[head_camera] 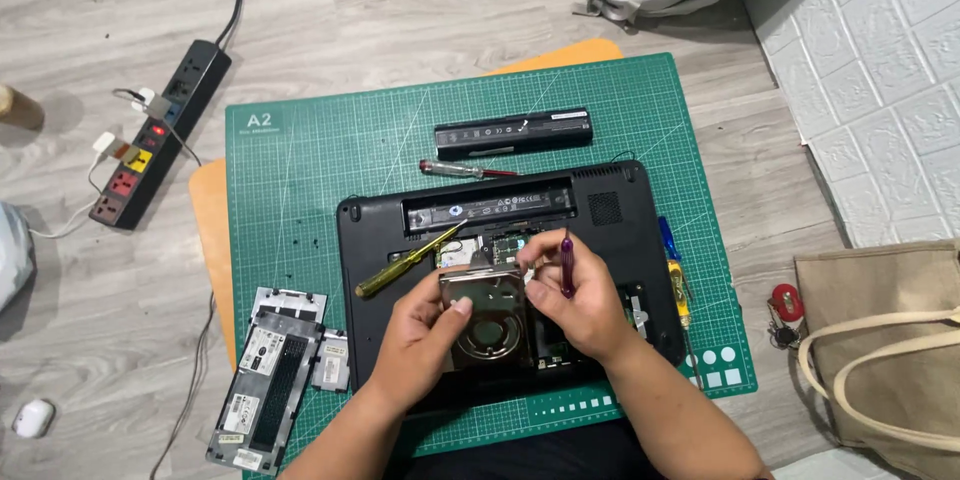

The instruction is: Removing a hard drive and its bracket from a laptop using a screwdriver

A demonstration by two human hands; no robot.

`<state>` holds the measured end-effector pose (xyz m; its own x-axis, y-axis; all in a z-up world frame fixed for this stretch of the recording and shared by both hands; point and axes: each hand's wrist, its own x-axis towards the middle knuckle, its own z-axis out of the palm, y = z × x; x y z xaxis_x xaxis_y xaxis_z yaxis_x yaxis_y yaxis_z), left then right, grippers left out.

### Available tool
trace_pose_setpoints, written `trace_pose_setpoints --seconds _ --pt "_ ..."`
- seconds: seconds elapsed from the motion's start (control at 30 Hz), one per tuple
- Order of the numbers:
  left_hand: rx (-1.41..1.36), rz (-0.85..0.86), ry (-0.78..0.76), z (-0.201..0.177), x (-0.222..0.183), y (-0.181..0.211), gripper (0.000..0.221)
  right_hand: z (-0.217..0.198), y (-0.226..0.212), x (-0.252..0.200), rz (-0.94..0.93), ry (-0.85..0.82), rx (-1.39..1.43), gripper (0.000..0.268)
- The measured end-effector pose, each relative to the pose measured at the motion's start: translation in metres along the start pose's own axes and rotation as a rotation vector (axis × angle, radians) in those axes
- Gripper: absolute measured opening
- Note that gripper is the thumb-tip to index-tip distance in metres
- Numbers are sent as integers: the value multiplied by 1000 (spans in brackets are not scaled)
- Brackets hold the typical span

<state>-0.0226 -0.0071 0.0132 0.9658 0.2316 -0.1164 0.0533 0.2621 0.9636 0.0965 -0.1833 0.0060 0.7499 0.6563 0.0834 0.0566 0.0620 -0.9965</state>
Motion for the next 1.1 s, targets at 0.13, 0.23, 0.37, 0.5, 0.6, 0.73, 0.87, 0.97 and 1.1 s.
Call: trace_pose_setpoints --seconds 0.13,0.23,0.37,0.5,0.6,0.73,0.87,0.97,1.1 --pt "-23 -13 -3 3 -5 -4 33 2 2 0 -11 -72 -113 19" --pt "37 7 -3 6 -6 0 37 4 -3 1 -112 -68 -158 16" --pt "173 76 -2 9 -9 2 36 7 -11 2 -253 -70 -150 15" --pt "246 118 -10 8 -12 -1 33 8 -17 2 -291 -65 -216 17" --pt "247 120 -19 8 -13 0 35 8 -17 1 -341 -62 -238 21" --pt "234 130 -10 10 -13 -3 35 7 -13 0 -329 -57 -225 19" --pt "48 35 -33 12 -12 -6 39 3 -4 -2 -218 -44 -186 21" --pt "-78 -67 -37 13 -14 -10 42 1 -1 -3 -156 -22 -178 21" --pt "-94 -113 -46 13 -13 -7 40 0 0 -3 -96 -31 -160 25"
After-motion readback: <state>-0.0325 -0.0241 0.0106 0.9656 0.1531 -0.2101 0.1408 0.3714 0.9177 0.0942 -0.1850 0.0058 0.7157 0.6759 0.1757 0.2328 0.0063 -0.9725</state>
